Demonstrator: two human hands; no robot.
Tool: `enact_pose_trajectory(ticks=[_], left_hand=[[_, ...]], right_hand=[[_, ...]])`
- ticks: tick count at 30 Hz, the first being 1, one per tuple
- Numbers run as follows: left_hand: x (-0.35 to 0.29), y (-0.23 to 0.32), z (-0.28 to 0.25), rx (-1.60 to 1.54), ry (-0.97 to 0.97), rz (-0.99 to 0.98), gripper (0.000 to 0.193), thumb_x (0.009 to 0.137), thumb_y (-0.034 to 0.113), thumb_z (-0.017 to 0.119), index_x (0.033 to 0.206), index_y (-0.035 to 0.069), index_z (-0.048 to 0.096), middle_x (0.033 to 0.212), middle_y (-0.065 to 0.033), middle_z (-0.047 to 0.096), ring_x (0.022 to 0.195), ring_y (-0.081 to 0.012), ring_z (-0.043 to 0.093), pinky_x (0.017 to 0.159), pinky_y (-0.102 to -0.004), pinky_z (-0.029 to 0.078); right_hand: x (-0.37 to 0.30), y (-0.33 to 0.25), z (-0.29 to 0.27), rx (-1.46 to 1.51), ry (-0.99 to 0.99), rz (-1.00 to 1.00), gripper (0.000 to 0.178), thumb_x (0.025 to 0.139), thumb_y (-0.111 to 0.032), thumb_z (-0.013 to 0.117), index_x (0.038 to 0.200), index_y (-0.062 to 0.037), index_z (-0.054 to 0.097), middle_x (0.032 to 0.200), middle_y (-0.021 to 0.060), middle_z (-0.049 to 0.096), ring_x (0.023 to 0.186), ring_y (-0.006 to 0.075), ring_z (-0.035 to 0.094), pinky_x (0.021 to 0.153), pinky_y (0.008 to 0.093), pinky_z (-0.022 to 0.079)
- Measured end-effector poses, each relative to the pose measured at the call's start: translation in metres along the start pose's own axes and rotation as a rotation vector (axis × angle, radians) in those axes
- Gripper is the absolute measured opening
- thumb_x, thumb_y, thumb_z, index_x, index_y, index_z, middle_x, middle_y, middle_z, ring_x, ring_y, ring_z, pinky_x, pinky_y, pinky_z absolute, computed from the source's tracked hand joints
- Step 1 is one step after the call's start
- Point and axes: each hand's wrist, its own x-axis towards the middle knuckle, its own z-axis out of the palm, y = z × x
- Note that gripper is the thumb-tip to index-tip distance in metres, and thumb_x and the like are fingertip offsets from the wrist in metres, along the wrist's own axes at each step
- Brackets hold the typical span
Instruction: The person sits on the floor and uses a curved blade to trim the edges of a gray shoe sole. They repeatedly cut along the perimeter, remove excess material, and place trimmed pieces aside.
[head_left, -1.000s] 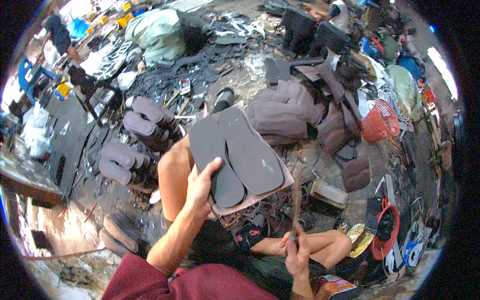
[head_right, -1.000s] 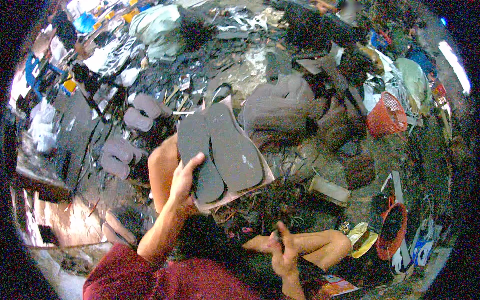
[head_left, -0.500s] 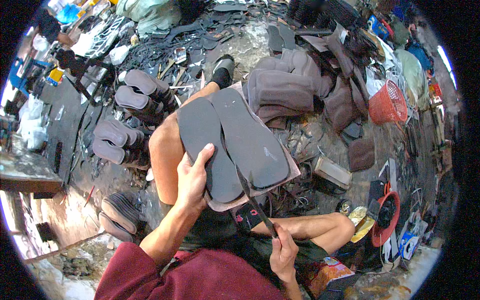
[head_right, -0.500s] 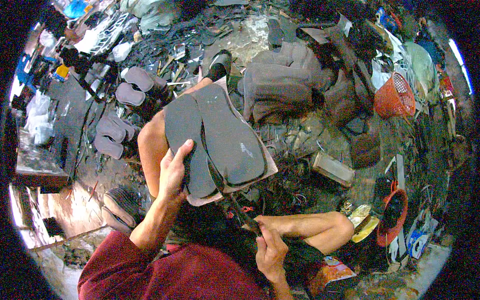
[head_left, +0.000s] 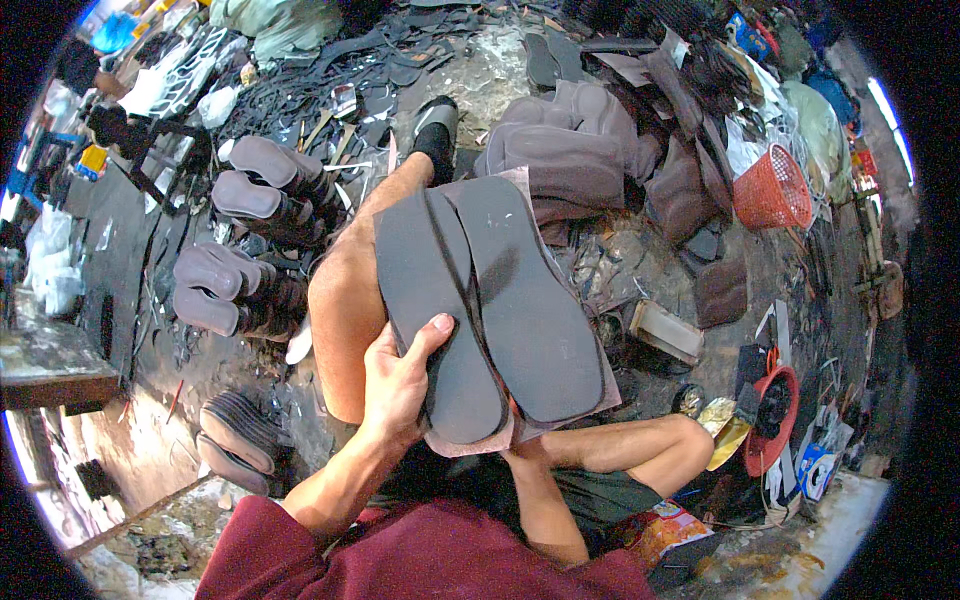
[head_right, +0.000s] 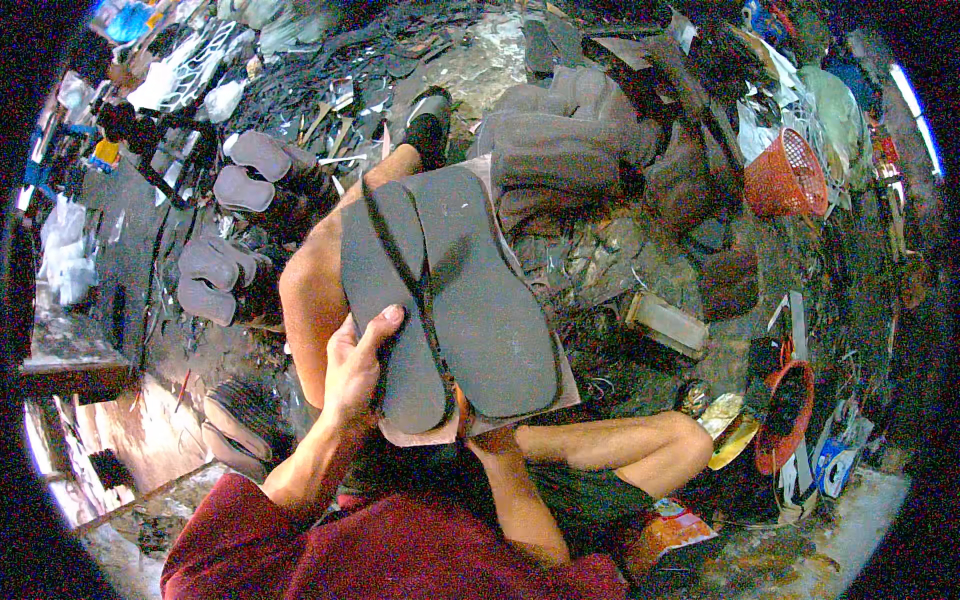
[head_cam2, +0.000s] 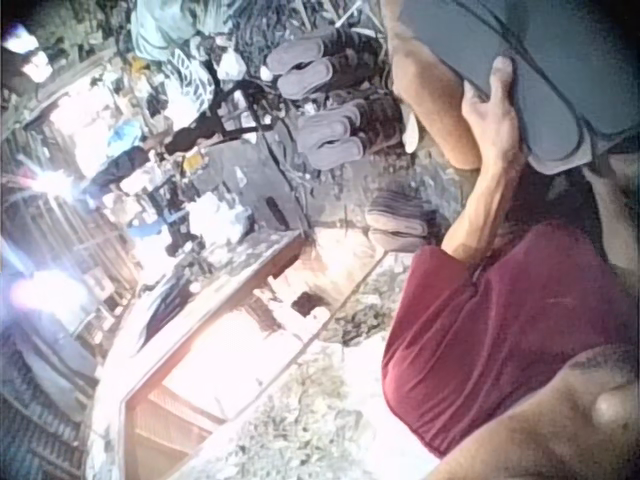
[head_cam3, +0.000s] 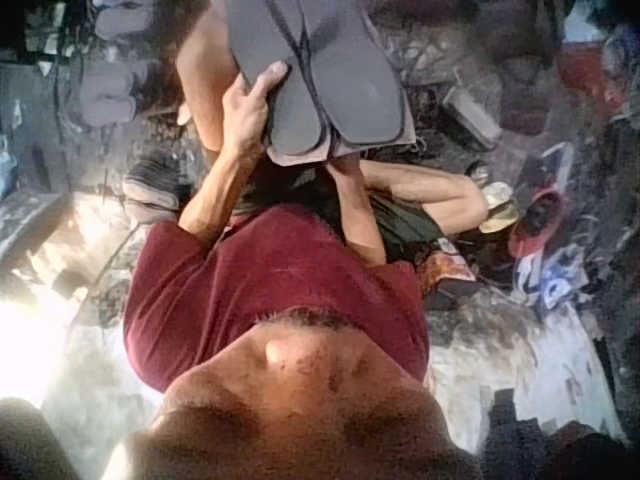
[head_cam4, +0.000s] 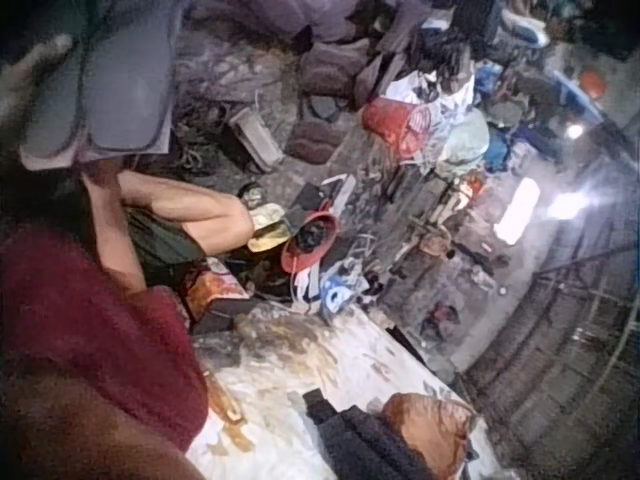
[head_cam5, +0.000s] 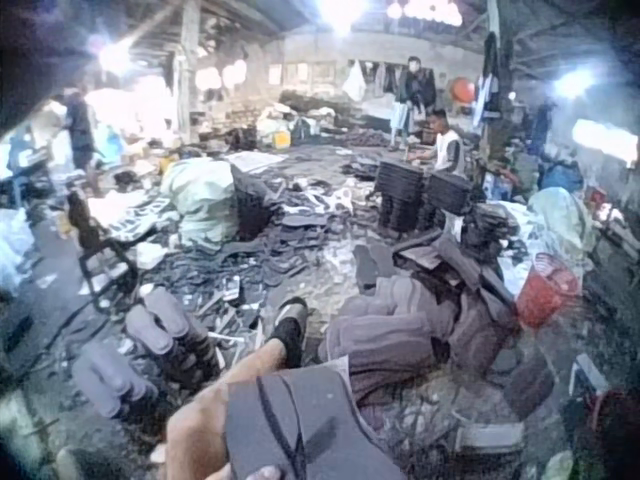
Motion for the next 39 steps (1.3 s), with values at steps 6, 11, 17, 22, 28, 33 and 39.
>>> enact_pose_trajectory(ticks=[6,11,17,22,28,33,39], left_hand=[[-0.002,0.004,0.004,0.031,-0.012,-0.006,0.04,0.089,0.019,0.073,0.121,-0.002,0.06,0.107,-0.0084,0.067,0.09,-0.0155,0.064,0.082,-0.0302,0.053],[-0.003,0.001,-0.013,0.052,-0.007,-0.023,0.043,0.088,0.022,0.073,0.121,-0.002,0.059,0.106,-0.0081,0.067,0.089,-0.0148,0.063,0.082,-0.0292,0.052],[-0.006,-0.003,-0.021,0.131,-0.083,0.037,0.042,0.087,0.02,0.072,0.121,-0.002,0.059,0.104,-0.0063,0.066,0.087,-0.0132,0.062,0.082,-0.0286,0.051],[-0.017,-0.002,-0.022,0.145,-0.083,0.083,0.038,0.087,0.014,0.073,0.12,-0.001,0.061,0.106,-0.0045,0.067,0.095,-0.0135,0.061,0.087,-0.0294,0.049],[-0.017,0.009,-0.024,0.193,-0.29,0.279,0.063,0.075,0.02,0.085,0.128,-0.002,0.059,0.126,-0.0132,0.062,0.115,-0.0221,0.059,0.102,-0.035,0.044],[0.009,0.088,-0.009,0.686,-0.086,0.71,0.024,0.082,0.018,0.079,0.095,-0.001,0.074,0.085,-0.0026,0.068,0.084,-0.0127,0.062,0.079,-0.0286,0.05],[0.03,0.09,-0.01,-0.121,-0.032,0.503,0.04,0.084,0.018,0.075,0.115,-0.003,0.06,0.107,-0.0083,0.068,0.092,-0.022,0.066,0.091,-0.0341,0.053]], right_hand=[[0.045,-0.008,0.01,0.167,0.089,0.141,0.037,0.098,-0.025,0.055,0.128,-0.0044,0.055,0.095,0.0122,0.065,0.082,0.0288,0.063,0.072,0.0374,0.051],[0.079,-0.014,-0.006,0.353,0.004,0.172,0.043,0.097,-0.029,0.057,0.133,-0.0049,0.05,0.091,0.0076,0.063,0.08,0.022,0.062,0.072,0.0321,0.05],[0.161,-0.011,-0.036,0.821,-0.125,0.29,0.051,0.097,-0.033,0.059,0.138,-0.0055,0.045,0.087,0.0021,0.061,0.078,0.0138,0.06,0.071,0.0258,0.049],[0.194,-0.032,-0.044,1.373,-0.137,0.491,0.059,0.097,-0.037,0.061,0.143,-0.006,0.04,0.084,-0.0026,0.059,0.077,0.0069,0.058,0.07,0.0205,0.048],[0.106,-0.055,-0.092,1.198,-0.067,0.352,0.071,0.075,-0.01,0.085,0.135,-0.0008,0.049,0.115,0.0032,0.062,0.106,0.0136,0.059,0.094,0.0295,0.048],[0.075,-0.037,-0.127,0.941,0.246,0.578,0.041,0.089,-0.015,0.074,0.125,-0.0057,0.059,0.08,-0.003,0.062,0.064,0.0052,0.052,0.055,0.0213,0.044],[0.013,0.015,-0.159,0.601,0.566,0.607,0.05,0.103,-0.024,0.048,0.15,-0.0089,0.039,0.085,0.0005,0.058,0.07,0.008,0.049,0.06,0.0227,0.043]])
